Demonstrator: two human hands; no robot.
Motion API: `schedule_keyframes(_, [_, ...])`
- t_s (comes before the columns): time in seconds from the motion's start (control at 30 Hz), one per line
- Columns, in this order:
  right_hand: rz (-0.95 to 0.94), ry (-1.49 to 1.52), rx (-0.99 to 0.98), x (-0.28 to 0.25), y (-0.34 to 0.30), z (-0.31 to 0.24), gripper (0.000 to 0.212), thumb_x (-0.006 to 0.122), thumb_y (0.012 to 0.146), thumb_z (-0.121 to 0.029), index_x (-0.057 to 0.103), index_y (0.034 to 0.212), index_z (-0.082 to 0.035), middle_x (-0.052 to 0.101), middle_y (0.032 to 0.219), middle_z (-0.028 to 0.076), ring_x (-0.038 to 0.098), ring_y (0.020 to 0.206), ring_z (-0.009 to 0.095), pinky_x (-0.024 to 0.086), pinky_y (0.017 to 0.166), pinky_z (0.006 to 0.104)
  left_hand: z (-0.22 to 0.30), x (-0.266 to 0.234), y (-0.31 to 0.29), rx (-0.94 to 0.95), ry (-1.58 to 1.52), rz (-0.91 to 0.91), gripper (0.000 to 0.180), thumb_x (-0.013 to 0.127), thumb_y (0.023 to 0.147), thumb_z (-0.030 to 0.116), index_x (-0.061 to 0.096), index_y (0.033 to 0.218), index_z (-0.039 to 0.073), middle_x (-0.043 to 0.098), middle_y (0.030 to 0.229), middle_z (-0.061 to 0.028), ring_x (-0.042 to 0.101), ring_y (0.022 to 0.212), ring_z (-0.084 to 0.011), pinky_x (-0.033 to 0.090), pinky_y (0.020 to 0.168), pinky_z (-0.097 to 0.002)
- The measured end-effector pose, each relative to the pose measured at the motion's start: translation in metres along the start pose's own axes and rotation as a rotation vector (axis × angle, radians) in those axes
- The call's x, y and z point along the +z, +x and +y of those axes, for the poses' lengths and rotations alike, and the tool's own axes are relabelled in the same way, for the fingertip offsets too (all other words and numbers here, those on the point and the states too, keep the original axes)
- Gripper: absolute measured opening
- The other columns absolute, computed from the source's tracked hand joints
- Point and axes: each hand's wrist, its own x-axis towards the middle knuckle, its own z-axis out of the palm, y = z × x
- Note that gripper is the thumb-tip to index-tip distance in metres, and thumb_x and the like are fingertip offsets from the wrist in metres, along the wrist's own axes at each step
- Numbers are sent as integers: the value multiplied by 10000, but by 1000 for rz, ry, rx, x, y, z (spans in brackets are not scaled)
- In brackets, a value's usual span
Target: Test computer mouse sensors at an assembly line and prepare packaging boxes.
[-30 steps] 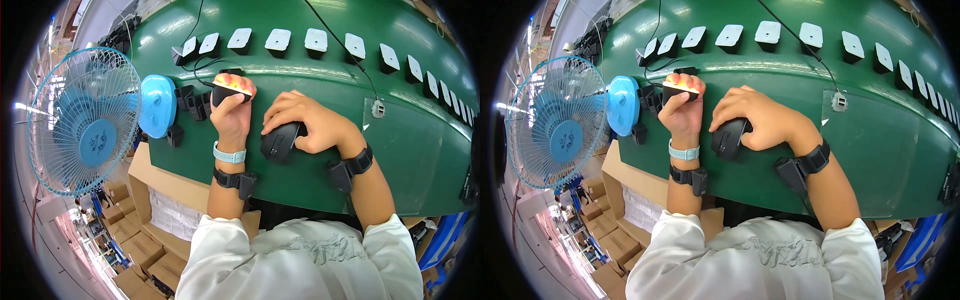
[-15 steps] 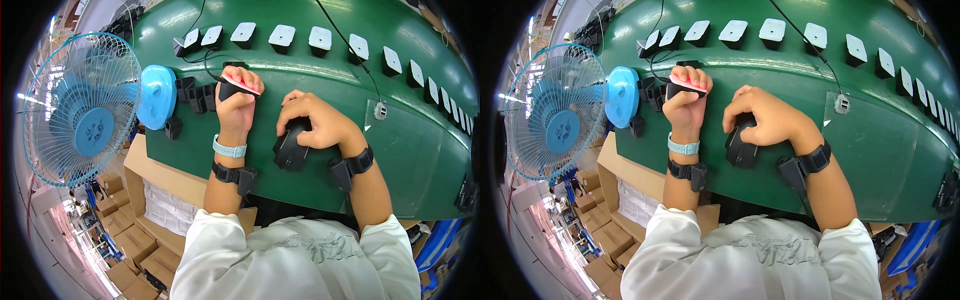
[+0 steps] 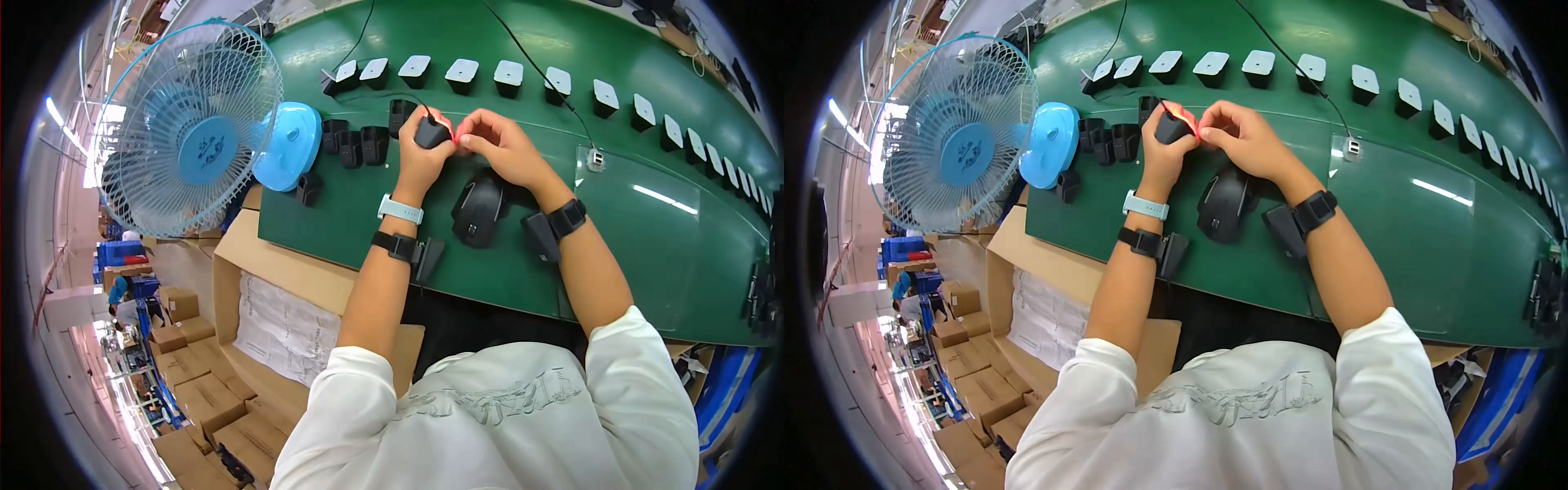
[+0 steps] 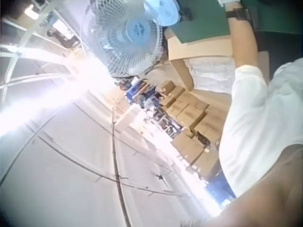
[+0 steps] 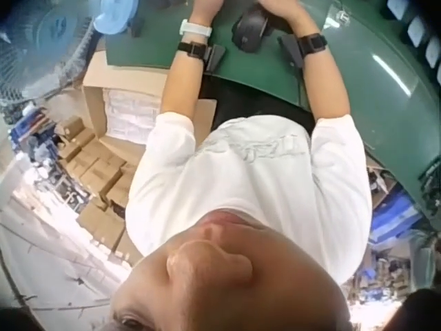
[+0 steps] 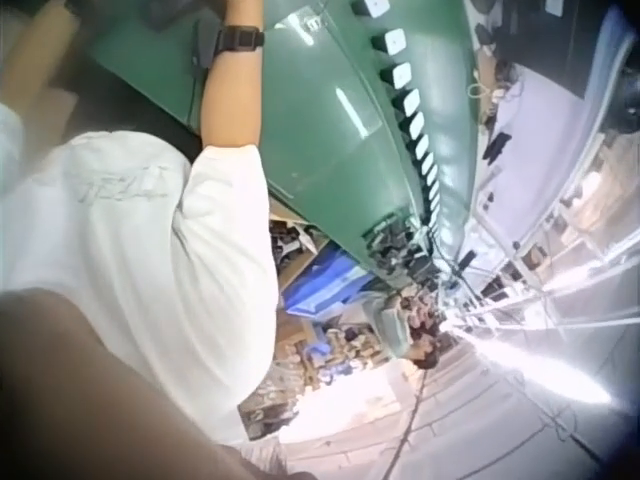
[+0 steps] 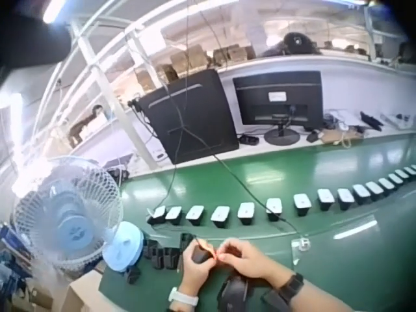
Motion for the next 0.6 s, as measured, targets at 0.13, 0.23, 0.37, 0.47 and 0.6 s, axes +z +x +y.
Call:
schedule_keyframes(0.13, [50,-12,-117,7,1,-2,262,732,841,-52,605,1069,-44,624,1002,13,581,882,93,509,784,251,2,4,3,41,6,72,302,690,643,-4,528,895,30,559,802,-20,517,737,-120,469,650,-278])
schedule_keyframes(0.23, [47,-85,-139,10,2,0,357,754,808,-54,605,1132,-35,618,1022,13,580,924,109,509,796,262,-7,0,0,173,185,100,307,702,667,32,565,942,3,611,847,-27,564,773,-119,491,711,-283])
schedule_keyframes(0.37, [57,-85,-147,21,5,4,376,746,812,-64,624,1165,-18,648,1016,27,592,918,107,507,800,273,-2,-2,-2,181,254,119,281,721,696,79,563,916,2,606,824,-34,535,771,-116,480,691,-290])
schedule_keyframes(0.47, [115,-79,-173,17,10,0,294,743,840,-80,663,1113,-8,682,1000,50,601,918,97,503,803,269,12,11,-6,168,406,166,289,765,730,162,556,864,13,552,700,-106,521,674,-141,467,612,-333])
schedule_keyframes(0.6, [214,-237,-93,12,9,8,192,729,908,-167,682,973,8,698,849,18,607,785,68,486,732,235,30,21,-19,39,673,149,277,729,734,147,553,871,-16,620,740,-239,632,706,-430,485,603,-446])
